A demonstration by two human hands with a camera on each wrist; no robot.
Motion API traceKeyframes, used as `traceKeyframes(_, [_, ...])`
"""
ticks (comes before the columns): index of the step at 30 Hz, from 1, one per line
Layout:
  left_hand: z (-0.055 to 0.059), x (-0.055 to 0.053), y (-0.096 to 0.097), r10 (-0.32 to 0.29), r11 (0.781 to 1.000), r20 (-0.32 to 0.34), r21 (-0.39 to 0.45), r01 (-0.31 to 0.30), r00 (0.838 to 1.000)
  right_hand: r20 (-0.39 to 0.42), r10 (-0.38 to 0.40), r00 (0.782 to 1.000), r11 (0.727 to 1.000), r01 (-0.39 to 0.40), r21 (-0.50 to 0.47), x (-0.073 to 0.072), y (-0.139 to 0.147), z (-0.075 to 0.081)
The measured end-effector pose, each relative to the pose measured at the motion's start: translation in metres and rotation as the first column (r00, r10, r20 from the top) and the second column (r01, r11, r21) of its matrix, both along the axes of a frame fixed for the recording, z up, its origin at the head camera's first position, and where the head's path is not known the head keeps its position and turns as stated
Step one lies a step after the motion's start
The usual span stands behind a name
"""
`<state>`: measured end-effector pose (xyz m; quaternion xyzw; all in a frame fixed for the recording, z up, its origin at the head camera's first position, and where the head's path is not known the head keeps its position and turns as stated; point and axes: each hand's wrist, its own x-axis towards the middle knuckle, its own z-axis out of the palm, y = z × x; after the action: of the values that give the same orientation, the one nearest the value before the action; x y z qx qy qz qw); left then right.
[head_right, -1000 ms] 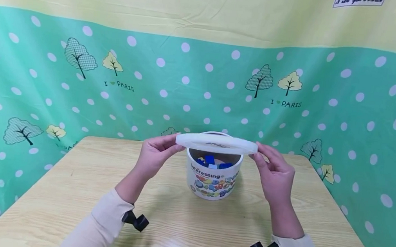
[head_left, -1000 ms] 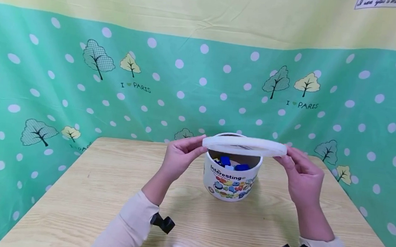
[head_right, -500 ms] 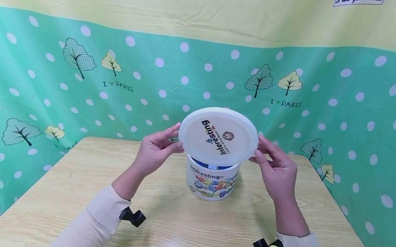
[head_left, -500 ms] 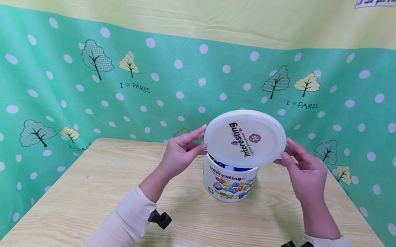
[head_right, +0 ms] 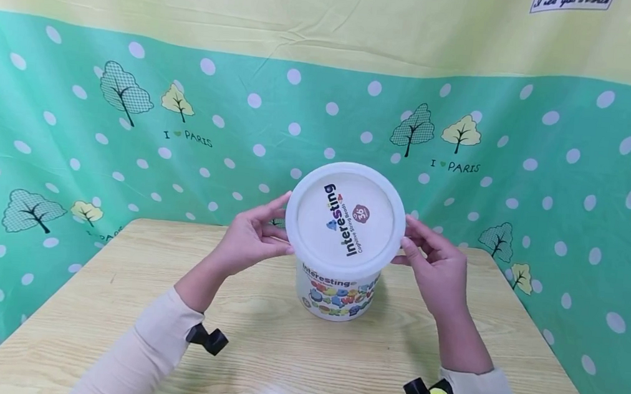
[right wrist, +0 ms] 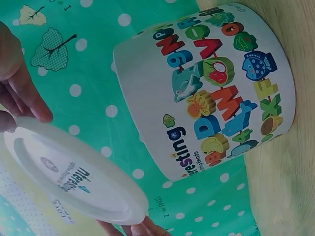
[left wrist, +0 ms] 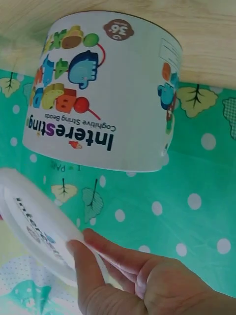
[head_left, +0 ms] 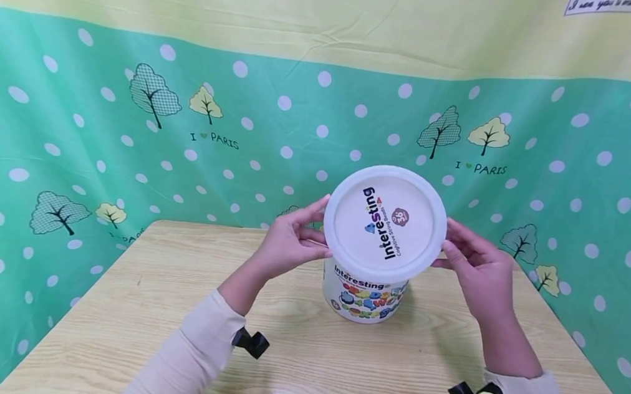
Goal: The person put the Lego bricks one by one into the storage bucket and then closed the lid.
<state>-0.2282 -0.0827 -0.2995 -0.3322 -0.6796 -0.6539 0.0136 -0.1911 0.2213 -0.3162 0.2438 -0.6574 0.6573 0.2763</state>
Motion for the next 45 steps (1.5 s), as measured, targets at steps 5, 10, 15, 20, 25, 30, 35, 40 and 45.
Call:
traceKeyframes(5, [0.002,-0.002,-0.002,-0.009,0.996,0.033,-0.085,0.012,0.999,0.150,0.008,0.989,0.992,-0.027,0.124,-0.002,0.008,-0.001])
traceKeyframes(10, [0.002,-0.005,-0.004,0.014,0.994,0.061,-0.109,-0.007,0.998,0.240,0.098,0.966,0.972,-0.145,0.187,-0.005,0.012,-0.002])
traceKeyframes(15, [-0.002,-0.012,-0.001,0.021,0.995,0.047,-0.102,-0.016,0.999,0.276,0.099,0.956,0.965,-0.160,0.209,-0.011,0.013,-0.006])
traceKeyframes(20, [-0.014,-0.029,0.002,0.036,0.993,0.055,-0.114,-0.030,0.998,0.301,0.065,0.951,0.969,-0.132,0.209,-0.020,0.015,-0.012])
traceKeyframes(25, [-0.029,-0.048,0.005,0.052,0.986,0.062,-0.161,-0.042,0.997,0.336,0.021,0.942,0.974,-0.095,0.205,-0.028,0.019,-0.016])
traceKeyframes(30, [-0.041,-0.060,0.008,0.131,0.965,0.092,-0.239,-0.106,0.987,0.365,0.014,0.931,0.970,-0.101,0.222,-0.039,0.022,-0.021])
traceKeyframes(35, [-0.049,-0.064,0.009,0.200,0.935,0.093,-0.315,-0.162,0.975,0.426,-0.014,0.904,0.962,-0.103,0.252,-0.049,0.024,-0.031])
traceKeyframes(40, [-0.056,-0.063,0.008,0.227,0.928,0.121,-0.329,-0.176,0.966,0.458,-0.040,0.888,0.948,-0.112,0.299,-0.055,0.025,-0.042])
traceKeyframes(45, [-0.064,-0.063,0.008,0.223,0.920,0.115,-0.352,-0.170,0.968,0.487,-0.051,0.872,0.948,-0.111,0.299,-0.057,0.026,-0.054])
